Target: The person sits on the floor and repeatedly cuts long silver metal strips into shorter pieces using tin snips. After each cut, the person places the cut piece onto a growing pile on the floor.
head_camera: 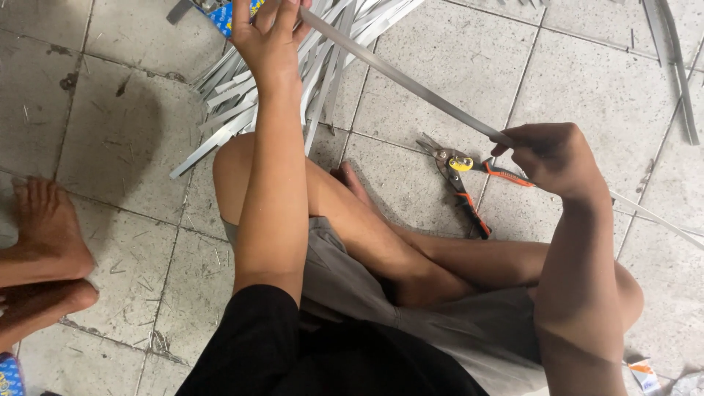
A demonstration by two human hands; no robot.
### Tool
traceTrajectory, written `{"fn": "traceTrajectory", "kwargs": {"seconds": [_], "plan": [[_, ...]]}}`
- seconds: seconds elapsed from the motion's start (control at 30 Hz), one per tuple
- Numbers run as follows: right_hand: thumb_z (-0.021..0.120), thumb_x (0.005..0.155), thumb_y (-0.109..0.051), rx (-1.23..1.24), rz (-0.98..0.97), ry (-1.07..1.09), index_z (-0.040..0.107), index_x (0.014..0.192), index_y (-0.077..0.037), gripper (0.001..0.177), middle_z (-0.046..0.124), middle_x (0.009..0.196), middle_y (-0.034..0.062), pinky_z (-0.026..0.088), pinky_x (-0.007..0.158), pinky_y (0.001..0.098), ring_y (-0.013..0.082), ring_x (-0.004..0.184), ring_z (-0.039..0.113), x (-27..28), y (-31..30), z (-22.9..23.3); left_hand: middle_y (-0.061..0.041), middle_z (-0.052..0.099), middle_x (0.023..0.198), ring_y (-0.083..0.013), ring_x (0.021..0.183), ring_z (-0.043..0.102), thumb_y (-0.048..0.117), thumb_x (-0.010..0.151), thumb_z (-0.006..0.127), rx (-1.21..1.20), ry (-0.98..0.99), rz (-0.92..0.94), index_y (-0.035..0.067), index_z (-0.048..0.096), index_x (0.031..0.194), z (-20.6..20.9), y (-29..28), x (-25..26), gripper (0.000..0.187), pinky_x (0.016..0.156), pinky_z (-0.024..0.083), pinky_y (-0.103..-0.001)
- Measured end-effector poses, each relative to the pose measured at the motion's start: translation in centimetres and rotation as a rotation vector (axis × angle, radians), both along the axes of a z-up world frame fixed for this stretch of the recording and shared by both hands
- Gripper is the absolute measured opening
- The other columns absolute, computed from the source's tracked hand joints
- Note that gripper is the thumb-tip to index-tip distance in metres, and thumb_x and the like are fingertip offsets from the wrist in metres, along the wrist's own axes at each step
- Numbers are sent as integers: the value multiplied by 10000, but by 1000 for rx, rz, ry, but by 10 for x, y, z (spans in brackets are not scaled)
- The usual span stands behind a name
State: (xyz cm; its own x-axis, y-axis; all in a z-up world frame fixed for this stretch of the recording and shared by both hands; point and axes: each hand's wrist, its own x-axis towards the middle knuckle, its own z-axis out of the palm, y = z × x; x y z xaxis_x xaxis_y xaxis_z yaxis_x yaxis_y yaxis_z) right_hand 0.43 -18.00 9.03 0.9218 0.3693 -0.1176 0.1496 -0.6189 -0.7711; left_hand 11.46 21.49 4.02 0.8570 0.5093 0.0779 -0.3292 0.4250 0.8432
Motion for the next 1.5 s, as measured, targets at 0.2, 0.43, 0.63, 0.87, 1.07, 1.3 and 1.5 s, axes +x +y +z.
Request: {"fn": "traceTrajectory", "kwargs": {"seconds": [0.2,0.43,0.63,0.87,1.07,1.3,1.5], "plan": [[494,815,91,2,-58,29,770,1031,-28,370,740,901,24,308,485,240,68,550,371,0,7,0,-132,779,885,-192,806,736,-6,884,821,15,-29,10,163,667,1207,0,-4,-1,395,856,667,-516],[511,817,78,-24,-84,50,744,1106,25,376,764,974,49,356,492,235,63,550,379,1,7,-1,-142,794,880,-213,811,757,-6,855,831,-9,-7,46,146,684,1167,-4,-3,4,377,860,659,-522],[495,838,74,-16,-118,147,766,1086,-21,380,747,929,5,298,446,234,54,528,335,1,9,2,-117,758,814,-200,745,693,33,830,871,-33,24,26,161,701,1135,3,-6,2,372,767,635,-464],[493,834,58,-33,-96,129,773,1042,-50,365,720,873,-5,306,484,248,71,543,354,1,9,-1,-103,775,786,-171,760,715,84,823,872,13,58,56,180,711,1134,5,-7,0,363,776,654,-478],[491,843,68,-37,-101,143,774,1051,-59,373,715,859,-18,293,467,242,65,527,337,1,11,3,-99,792,801,-206,780,757,43,813,885,16,45,64,162,718,1156,-2,-4,3,399,822,703,-560],[471,803,54,-50,-68,160,780,986,-84,384,713,796,-12,302,504,243,72,557,374,1,17,10,-187,824,907,-292,836,823,50,779,933,-12,9,124,150,647,1265,-3,-6,0,573,871,716,-636],[501,843,48,-35,-45,110,778,997,-95,348,629,724,-22,266,484,255,85,525,309,2,5,5,-192,835,921,-267,841,806,115,831,834,36,39,106,141,706,1169,5,-6,-3,362,807,706,-529]]}}
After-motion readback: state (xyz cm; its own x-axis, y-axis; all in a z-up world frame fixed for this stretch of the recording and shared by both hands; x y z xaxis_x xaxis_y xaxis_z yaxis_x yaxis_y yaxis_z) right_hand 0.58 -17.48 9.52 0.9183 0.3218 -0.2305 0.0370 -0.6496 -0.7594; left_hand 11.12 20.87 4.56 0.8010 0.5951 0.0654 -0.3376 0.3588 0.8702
